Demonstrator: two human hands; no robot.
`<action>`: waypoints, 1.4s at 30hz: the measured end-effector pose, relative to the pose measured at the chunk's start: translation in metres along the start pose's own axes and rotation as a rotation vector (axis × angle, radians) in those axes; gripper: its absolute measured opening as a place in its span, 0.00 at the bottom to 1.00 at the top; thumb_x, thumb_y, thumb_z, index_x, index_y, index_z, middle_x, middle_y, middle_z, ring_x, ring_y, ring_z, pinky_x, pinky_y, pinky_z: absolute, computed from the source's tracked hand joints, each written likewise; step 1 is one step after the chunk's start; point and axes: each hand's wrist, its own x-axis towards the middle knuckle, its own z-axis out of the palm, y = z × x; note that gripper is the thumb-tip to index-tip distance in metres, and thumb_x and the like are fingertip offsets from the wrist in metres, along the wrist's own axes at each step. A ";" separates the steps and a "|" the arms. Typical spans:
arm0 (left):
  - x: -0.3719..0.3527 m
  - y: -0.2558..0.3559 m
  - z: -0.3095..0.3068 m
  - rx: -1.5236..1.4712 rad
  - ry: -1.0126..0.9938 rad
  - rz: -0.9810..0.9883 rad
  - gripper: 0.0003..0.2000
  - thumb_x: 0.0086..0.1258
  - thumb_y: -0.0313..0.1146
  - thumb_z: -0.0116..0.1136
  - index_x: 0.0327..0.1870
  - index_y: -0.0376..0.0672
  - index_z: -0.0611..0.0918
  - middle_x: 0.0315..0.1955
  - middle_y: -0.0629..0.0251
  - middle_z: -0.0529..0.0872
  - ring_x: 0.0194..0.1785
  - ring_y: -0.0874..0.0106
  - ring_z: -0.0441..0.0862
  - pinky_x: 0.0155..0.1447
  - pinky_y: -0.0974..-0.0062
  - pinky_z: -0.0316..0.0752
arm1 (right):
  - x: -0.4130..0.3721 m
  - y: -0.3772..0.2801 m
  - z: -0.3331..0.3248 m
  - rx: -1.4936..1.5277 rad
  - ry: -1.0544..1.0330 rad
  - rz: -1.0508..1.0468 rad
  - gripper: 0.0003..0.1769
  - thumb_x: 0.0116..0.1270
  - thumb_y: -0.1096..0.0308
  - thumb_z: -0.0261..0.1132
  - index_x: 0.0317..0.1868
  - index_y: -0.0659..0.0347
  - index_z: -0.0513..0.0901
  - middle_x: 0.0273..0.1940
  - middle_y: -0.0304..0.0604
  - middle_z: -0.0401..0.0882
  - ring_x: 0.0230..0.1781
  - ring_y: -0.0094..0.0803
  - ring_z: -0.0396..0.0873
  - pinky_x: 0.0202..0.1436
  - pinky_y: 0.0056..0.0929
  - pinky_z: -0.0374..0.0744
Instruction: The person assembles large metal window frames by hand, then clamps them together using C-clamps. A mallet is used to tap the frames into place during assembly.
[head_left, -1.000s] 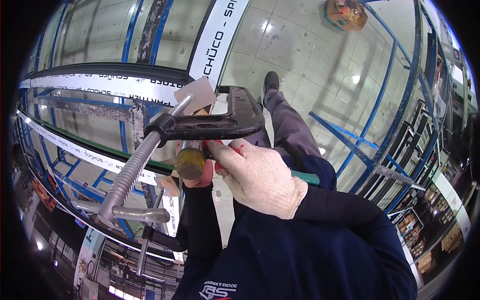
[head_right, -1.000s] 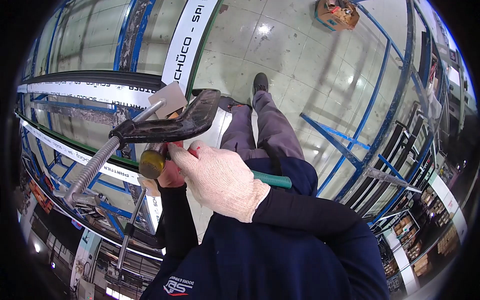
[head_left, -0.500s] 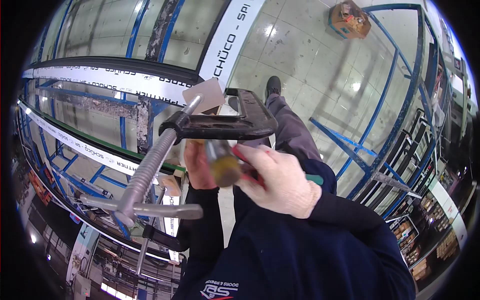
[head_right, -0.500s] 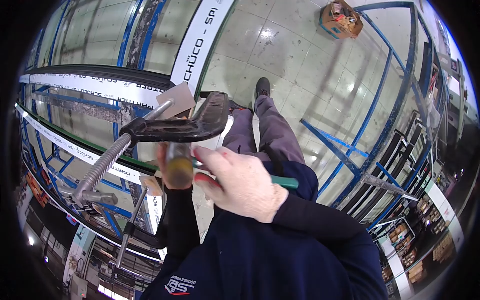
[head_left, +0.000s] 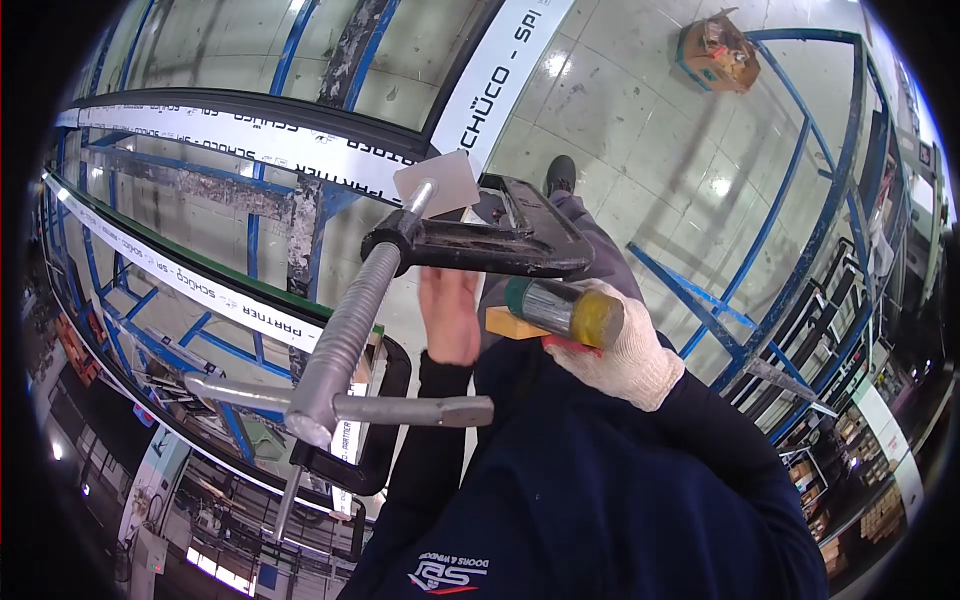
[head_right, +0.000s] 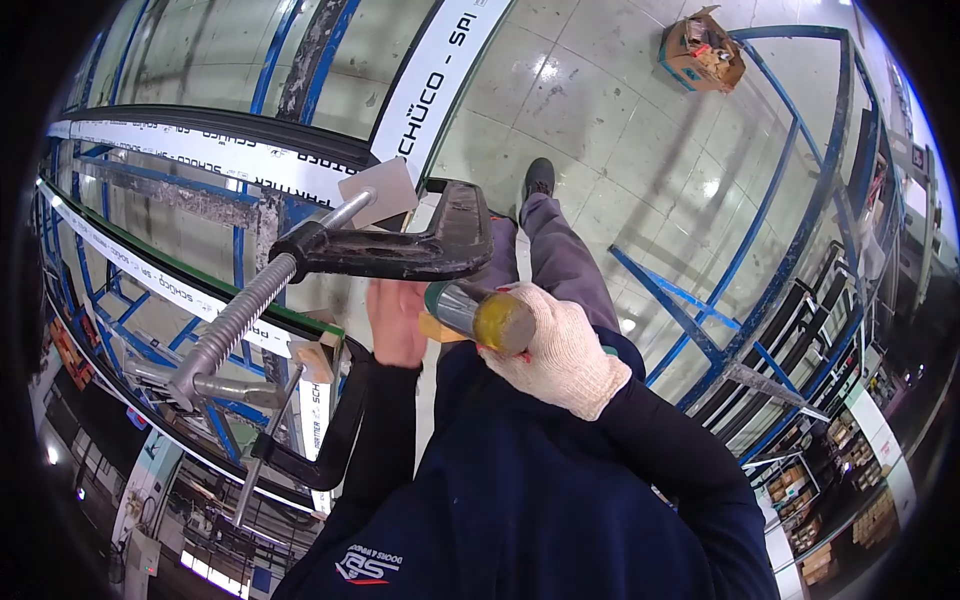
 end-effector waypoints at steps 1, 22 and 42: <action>0.010 -0.001 -0.001 0.068 -0.004 0.083 0.20 0.77 0.34 0.62 0.66 0.42 0.72 0.59 0.60 0.81 0.61 0.67 0.81 0.67 0.64 0.76 | -0.001 -0.001 0.000 -0.005 -0.003 -0.003 0.29 0.57 0.62 0.79 0.54 0.64 0.78 0.43 0.52 0.85 0.42 0.52 0.87 0.45 0.40 0.84; 0.052 -0.004 0.003 0.029 0.084 0.089 0.22 0.74 0.26 0.62 0.67 0.47 0.71 0.55 0.59 0.81 0.58 0.63 0.84 0.62 0.58 0.82 | -0.001 -0.004 0.003 -0.016 -0.022 0.040 0.29 0.57 0.62 0.80 0.53 0.65 0.77 0.41 0.54 0.85 0.41 0.53 0.87 0.43 0.40 0.85; 0.062 -0.006 -0.012 0.195 0.067 0.179 0.09 0.74 0.26 0.63 0.52 0.39 0.84 0.48 0.65 0.87 0.52 0.73 0.83 0.58 0.73 0.78 | -0.001 -0.002 0.001 -0.019 -0.010 0.018 0.29 0.57 0.62 0.80 0.53 0.66 0.78 0.40 0.54 0.86 0.39 0.52 0.87 0.41 0.40 0.85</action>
